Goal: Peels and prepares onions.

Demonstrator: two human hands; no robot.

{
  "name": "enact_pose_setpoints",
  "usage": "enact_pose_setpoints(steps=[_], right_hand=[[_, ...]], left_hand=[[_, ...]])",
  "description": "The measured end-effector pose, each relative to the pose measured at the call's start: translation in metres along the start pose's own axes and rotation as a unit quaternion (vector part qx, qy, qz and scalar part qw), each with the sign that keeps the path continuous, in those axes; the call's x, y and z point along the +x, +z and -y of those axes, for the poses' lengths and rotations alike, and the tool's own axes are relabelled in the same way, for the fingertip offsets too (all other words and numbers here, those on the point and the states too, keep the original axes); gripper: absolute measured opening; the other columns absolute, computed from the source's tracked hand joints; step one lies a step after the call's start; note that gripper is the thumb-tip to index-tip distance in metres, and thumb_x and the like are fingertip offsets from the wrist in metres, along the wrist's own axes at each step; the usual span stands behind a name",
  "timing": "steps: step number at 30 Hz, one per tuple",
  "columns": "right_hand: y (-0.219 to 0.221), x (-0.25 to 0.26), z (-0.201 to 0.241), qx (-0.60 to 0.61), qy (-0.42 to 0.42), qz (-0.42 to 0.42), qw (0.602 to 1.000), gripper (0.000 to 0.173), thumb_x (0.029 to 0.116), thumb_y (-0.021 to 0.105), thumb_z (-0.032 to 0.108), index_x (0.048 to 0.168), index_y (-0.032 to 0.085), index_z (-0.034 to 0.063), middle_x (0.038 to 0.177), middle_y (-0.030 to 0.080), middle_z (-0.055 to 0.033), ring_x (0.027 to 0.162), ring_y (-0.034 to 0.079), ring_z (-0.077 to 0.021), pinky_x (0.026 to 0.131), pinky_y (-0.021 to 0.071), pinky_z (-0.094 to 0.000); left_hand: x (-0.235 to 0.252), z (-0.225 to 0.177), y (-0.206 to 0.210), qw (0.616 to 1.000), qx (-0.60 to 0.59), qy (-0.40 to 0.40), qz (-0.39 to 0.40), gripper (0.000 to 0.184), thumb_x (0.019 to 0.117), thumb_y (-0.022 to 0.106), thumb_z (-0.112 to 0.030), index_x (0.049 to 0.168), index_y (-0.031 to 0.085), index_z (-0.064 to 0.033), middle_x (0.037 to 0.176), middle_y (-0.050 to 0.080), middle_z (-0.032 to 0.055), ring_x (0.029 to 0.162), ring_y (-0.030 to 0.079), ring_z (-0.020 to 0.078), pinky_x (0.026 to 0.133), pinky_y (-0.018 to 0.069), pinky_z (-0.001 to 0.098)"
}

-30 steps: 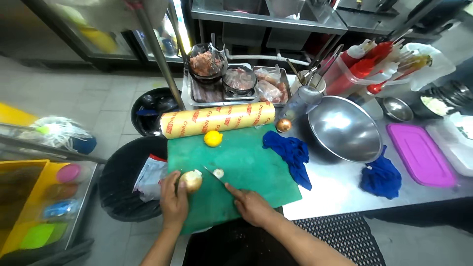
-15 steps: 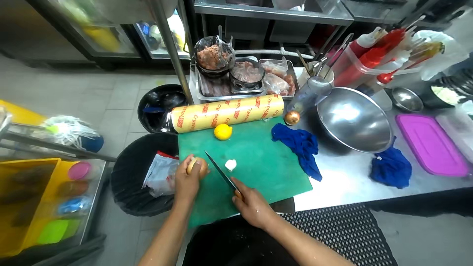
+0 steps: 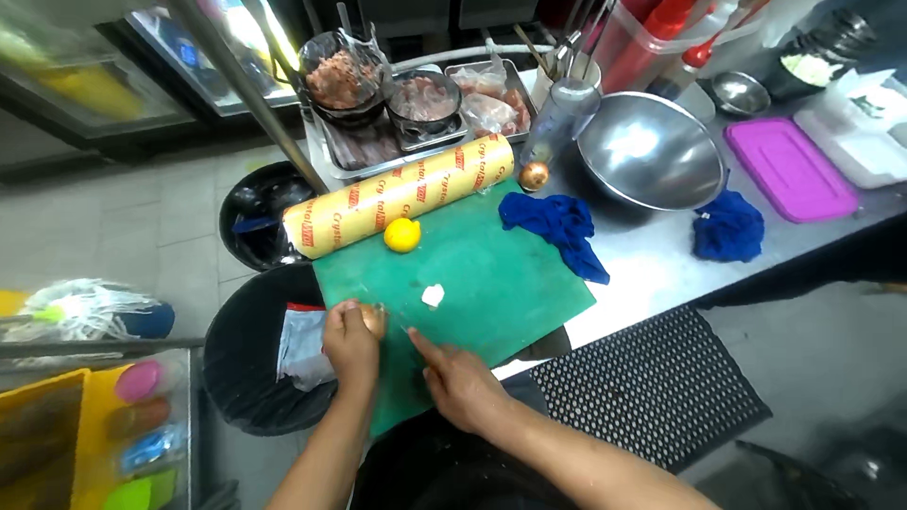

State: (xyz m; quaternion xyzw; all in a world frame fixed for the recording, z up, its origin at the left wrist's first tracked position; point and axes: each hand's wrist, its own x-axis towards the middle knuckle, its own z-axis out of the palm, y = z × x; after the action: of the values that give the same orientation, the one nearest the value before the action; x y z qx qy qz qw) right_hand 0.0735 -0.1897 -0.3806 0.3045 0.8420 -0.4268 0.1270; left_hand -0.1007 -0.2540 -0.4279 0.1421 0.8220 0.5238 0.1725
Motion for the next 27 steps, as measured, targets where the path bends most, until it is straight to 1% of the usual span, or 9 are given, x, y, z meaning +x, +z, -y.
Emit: enact_pose_setpoints(steps=[1,3,5,9,12,16,20,24,27], right_hand=[[-0.002,-0.002,0.002,-0.011,-0.001,0.003,1.000,0.061,0.1070,0.043,0.027,0.164,0.026,0.0397,0.119,0.068,-0.0133,0.101,0.069,-0.0315,0.086,0.0572,-0.0526],[-0.005,-0.004,0.003,-0.023,-0.001,0.006,1.000,0.062,0.1067,0.043,0.027,0.164,0.025,0.0415,0.117,0.067,-0.0139,0.098,0.069,-0.0320,0.083,0.0576,-0.0525],[-0.007,-0.006,0.003,-0.031,-0.006,0.007,0.999,0.061,0.1072,0.042,0.027,0.163,0.025,0.0428,0.115,0.067,-0.0145,0.095,0.069,-0.0329,0.080,0.0577,-0.0532],[-0.004,-0.010,0.007,-0.060,-0.020,-0.007,0.998,0.062,0.1062,0.042,0.024,0.162,0.026,0.0450,0.109,0.067,-0.0147,0.087,0.069,-0.0336,0.071,0.0572,-0.0526],[-0.007,-0.008,0.005,-0.094,-0.009,-0.020,0.995,0.064,0.1040,0.043,0.020,0.162,0.028,0.0449,0.106,0.067,-0.0144,0.083,0.069,-0.0329,0.068,0.0575,-0.0510],[-0.014,-0.009,0.006,-0.095,0.014,0.002,0.995,0.064,0.1048,0.042,0.021,0.162,0.027,0.0459,0.108,0.067,-0.0145,0.088,0.069,-0.0336,0.072,0.0579,-0.0523],[-0.017,-0.016,0.011,-0.078,-0.002,0.022,0.997,0.062,0.1064,0.040,0.023,0.162,0.026,0.0452,0.107,0.067,-0.0140,0.091,0.069,-0.0336,0.075,0.0575,-0.0525],[-0.016,-0.013,0.015,-0.096,0.002,0.024,0.995,0.063,0.1059,0.041,0.022,0.163,0.025,0.0440,0.106,0.067,-0.0145,0.090,0.069,-0.0338,0.074,0.0574,-0.0527],[-0.016,-0.010,0.021,-0.105,0.004,0.024,0.994,0.065,0.1053,0.041,0.020,0.163,0.024,0.0432,0.105,0.067,-0.0145,0.089,0.069,-0.0337,0.073,0.0578,-0.0524]], left_hand=[[0.001,-0.006,0.004,0.999,-0.014,-0.040,-0.004,0.031,0.1080,0.048,-0.027,0.115,0.064,-0.0016,0.097,0.066,0.0124,0.087,0.066,0.0209,0.080,0.0561,0.0454],[0.001,-0.008,0.007,0.998,-0.011,-0.063,0.007,0.031,0.1069,0.051,-0.029,0.112,0.065,-0.0019,0.093,0.066,0.0119,0.083,0.066,0.0215,0.075,0.0562,0.0454],[-0.002,-0.007,0.008,0.999,0.001,-0.050,0.005,0.032,0.1074,0.050,-0.030,0.107,0.066,-0.0020,0.088,0.066,0.0108,0.078,0.066,0.0205,0.072,0.0569,0.0445],[-0.001,-0.009,0.011,0.999,0.027,-0.031,-0.013,0.028,0.1071,0.046,-0.019,0.099,0.065,-0.0007,0.074,0.060,0.0060,0.066,0.061,0.0155,0.063,0.0532,0.0379],[0.000,-0.006,0.012,0.999,0.043,-0.009,-0.015,0.027,0.1057,0.050,-0.020,0.097,0.068,-0.0019,0.075,0.063,0.0062,0.068,0.063,0.0159,0.065,0.0550,0.0392],[0.002,0.000,0.011,0.998,0.055,0.017,-0.014,0.026,0.1046,0.053,-0.021,0.096,0.069,-0.0034,0.077,0.065,0.0055,0.071,0.065,0.0152,0.068,0.0551,0.0389],[0.003,0.003,0.009,0.998,0.054,0.038,-0.019,0.025,0.1039,0.051,-0.015,0.093,0.068,-0.0013,0.070,0.060,0.0038,0.060,0.059,0.0113,0.058,0.0524,0.0329],[0.004,0.007,0.008,0.997,0.054,0.052,-0.028,0.023,0.1027,0.052,-0.014,0.093,0.068,-0.0012,0.070,0.061,0.0033,0.062,0.060,0.0101,0.059,0.0523,0.0314],[0.004,0.007,0.008,0.998,0.041,0.043,-0.028,0.024,0.1034,0.051,-0.016,0.092,0.067,-0.0020,0.068,0.060,0.0025,0.059,0.059,0.0103,0.057,0.0520,0.0314]])
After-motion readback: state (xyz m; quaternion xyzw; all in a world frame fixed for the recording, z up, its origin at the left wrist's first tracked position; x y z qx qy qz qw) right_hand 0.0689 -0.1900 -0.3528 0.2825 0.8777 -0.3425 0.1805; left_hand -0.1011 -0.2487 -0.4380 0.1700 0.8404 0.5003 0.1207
